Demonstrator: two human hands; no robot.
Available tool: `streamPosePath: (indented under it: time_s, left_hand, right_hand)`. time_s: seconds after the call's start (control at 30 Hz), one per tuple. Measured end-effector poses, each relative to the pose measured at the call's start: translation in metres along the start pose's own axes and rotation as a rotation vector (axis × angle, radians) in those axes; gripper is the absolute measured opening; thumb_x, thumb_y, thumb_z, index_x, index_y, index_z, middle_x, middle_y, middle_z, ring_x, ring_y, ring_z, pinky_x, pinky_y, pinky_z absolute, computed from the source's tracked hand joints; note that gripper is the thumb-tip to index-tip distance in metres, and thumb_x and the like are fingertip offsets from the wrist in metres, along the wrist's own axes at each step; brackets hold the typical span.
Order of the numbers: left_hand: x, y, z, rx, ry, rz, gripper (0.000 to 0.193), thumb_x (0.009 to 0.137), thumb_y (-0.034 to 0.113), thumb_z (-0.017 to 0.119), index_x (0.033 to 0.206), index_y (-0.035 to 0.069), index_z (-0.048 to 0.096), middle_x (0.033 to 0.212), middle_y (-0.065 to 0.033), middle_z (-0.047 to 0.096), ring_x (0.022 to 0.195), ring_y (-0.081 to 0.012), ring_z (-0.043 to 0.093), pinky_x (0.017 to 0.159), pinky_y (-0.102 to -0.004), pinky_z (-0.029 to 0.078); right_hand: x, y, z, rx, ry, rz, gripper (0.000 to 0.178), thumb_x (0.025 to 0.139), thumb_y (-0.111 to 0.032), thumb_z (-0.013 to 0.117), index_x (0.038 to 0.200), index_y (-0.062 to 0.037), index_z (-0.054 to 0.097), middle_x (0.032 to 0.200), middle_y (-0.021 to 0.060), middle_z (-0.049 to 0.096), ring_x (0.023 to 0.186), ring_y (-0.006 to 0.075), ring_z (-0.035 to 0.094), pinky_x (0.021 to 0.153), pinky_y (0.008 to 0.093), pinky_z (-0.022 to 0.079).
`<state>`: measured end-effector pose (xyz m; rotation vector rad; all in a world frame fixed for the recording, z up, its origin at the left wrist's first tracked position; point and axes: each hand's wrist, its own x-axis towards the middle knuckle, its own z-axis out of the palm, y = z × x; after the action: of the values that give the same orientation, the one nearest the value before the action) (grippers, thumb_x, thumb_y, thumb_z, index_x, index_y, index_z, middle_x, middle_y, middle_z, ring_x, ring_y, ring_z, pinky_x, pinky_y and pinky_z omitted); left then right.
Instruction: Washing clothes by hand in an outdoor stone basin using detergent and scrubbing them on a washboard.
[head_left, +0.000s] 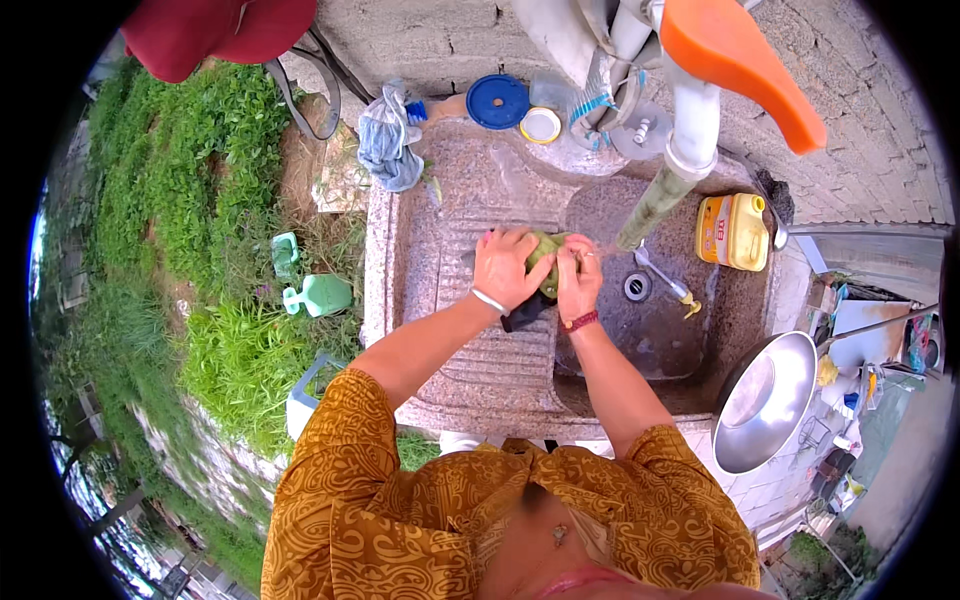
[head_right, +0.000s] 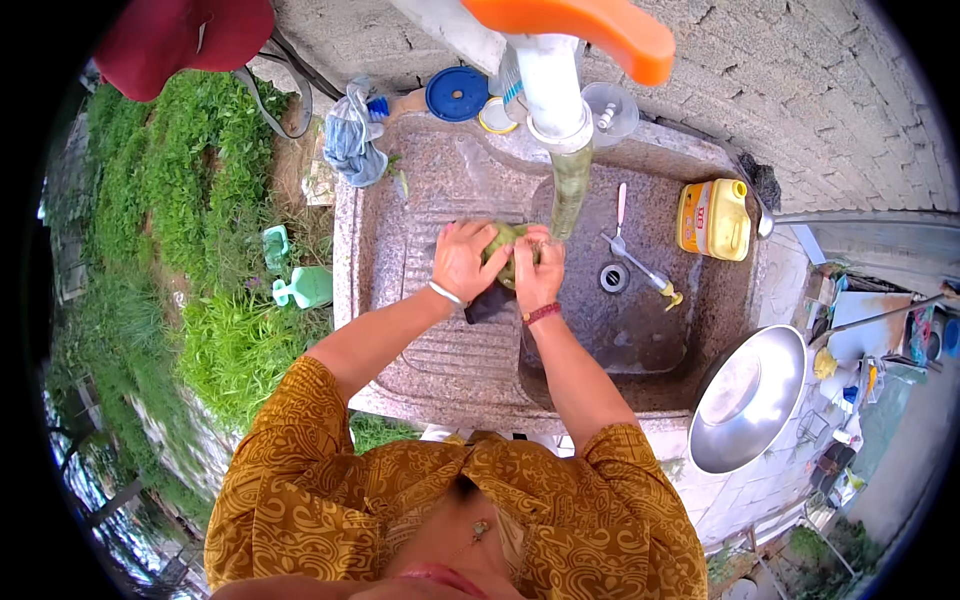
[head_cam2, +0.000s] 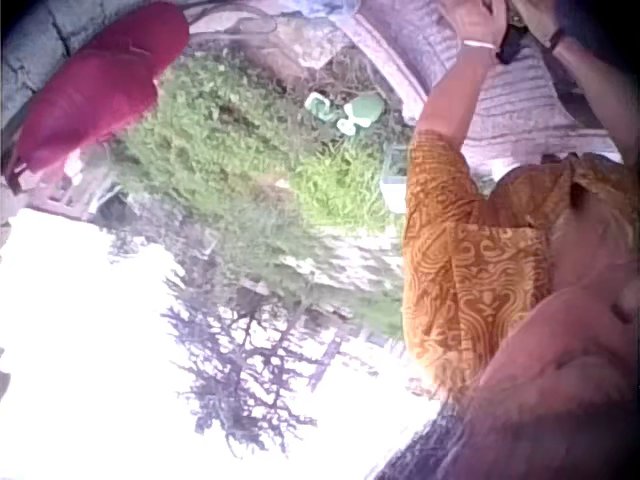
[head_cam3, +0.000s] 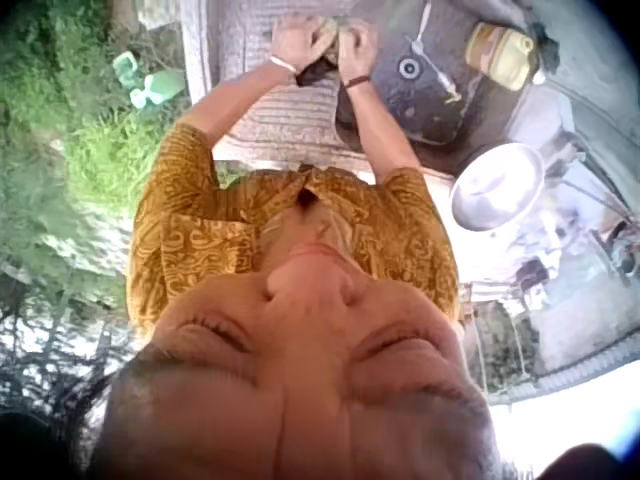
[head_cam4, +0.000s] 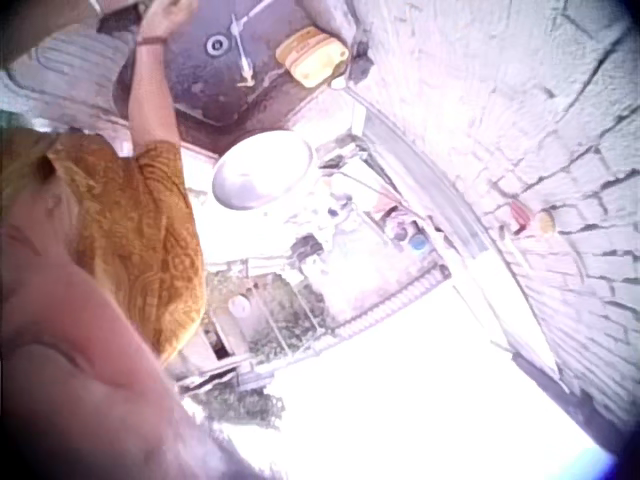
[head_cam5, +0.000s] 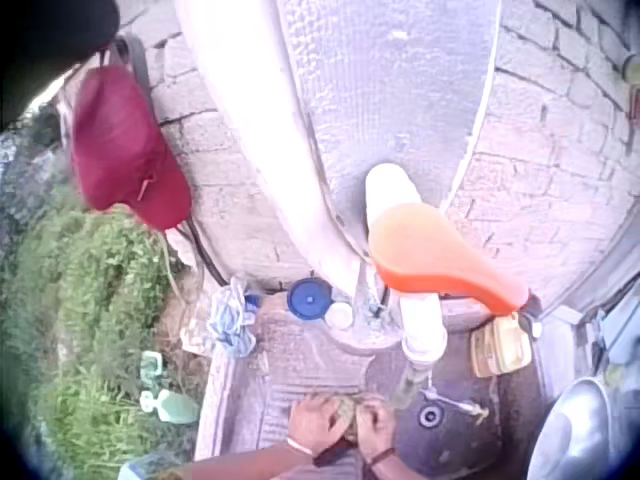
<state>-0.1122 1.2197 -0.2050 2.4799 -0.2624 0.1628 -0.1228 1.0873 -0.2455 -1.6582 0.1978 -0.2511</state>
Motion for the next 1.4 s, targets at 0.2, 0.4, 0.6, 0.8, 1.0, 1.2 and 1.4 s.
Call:
streamPosePath:
  time_s: [0.2,0.4,0.6,0.8,1.0,1.2,1.4]
  left_hand:
    - [-0.086,0.021,-0.04,0.009,-0.145,0.202,0.028,0.061,0.032,0.064,0.082,0.012,0.063,0.099,-0.0113,0.053,0.089,-0.0297,0.049,0.074,-0.0462,0.034]
    - [0.071,0.0,0.025,0.167,0.19,-0.031,0.035,0.068,0.036,0.06,0.089,0.009,0.06,0.089,-0.0114,0.056,0.086,-0.0329,0.052,0.074,-0.0457,0.036]
    - [0.004,0.006,-0.006,-0.01,0.031,-0.156,0.046,0.083,0.043,0.057,0.107,0.004,0.052,0.098,-0.0164,0.058,0.094,-0.0356,0.051,0.081,-0.0476,0.036]
    - [-0.071,0.012,-0.035,0.019,-0.155,0.116,0.017,0.066,0.023,0.058,0.079,0.012,0.064,0.092,-0.0099,0.056,0.092,-0.0276,0.051,0.077,-0.0446,0.035]
    - [0.075,-0.014,0.017,0.189,0.067,-0.205,0.026,0.075,0.03,0.055,0.086,0.01,0.068,0.099,-0.0121,0.06,0.094,-0.0327,0.053,0.082,-0.0473,0.038]
    - [-0.031,-0.002,-0.017,-0.118,0.024,-0.056,0.027,0.086,0.032,0.055,0.089,0.008,0.068,0.106,-0.0138,0.059,0.104,-0.0345,0.049,0.087,-0.0459,0.036]
    - [-0.028,-0.01,-0.025,0.055,0.032,0.173,0.015,0.075,0.019,0.057,0.068,0.009,0.065,0.077,-0.0051,0.054,0.079,-0.0269,0.051,0.072,-0.0435,0.036]
  right_hand:
    - [-0.077,-0.039,-0.021,-0.417,-0.147,-0.398,0.009,0.07,-0.004,0.061,0.072,-0.0028,0.052,0.091,0.0133,0.056,0.089,0.0322,0.051,0.081,0.0424,0.041]
    - [0.097,0.009,0.02,-0.429,0.095,-0.345,0.016,0.084,-0.016,0.054,0.075,-0.003,0.053,0.08,0.0154,0.053,0.077,0.0345,0.048,0.071,0.0446,0.037]
    - [0.007,-0.024,0.0,-0.176,-0.018,-0.057,0.032,0.077,-0.01,0.059,0.108,-0.0046,0.054,0.096,0.0137,0.058,0.095,0.0302,0.053,0.085,0.0394,0.041]
    - [-0.058,-0.038,-0.02,-0.45,-0.295,-0.453,0.007,0.071,-0.011,0.057,0.075,-0.005,0.055,0.081,0.012,0.055,0.083,0.0329,0.051,0.075,0.0435,0.041]
    - [0.09,-0.015,0.033,-0.543,0.021,-0.469,0.013,0.082,-0.012,0.052,0.076,-0.0028,0.059,0.081,0.015,0.057,0.079,0.0346,0.052,0.074,0.0435,0.042]
    - [-0.014,-0.045,0.004,-0.331,-0.146,-0.34,0.013,0.078,-0.015,0.058,0.074,-0.0027,0.058,0.083,0.0115,0.061,0.084,0.0338,0.055,0.079,0.043,0.043]
    - [-0.018,-0.04,0.012,-0.508,-0.202,-0.478,0.013,0.074,-0.012,0.058,0.064,-0.0071,0.053,0.074,0.009,0.054,0.08,0.0295,0.054,0.071,0.0434,0.044]
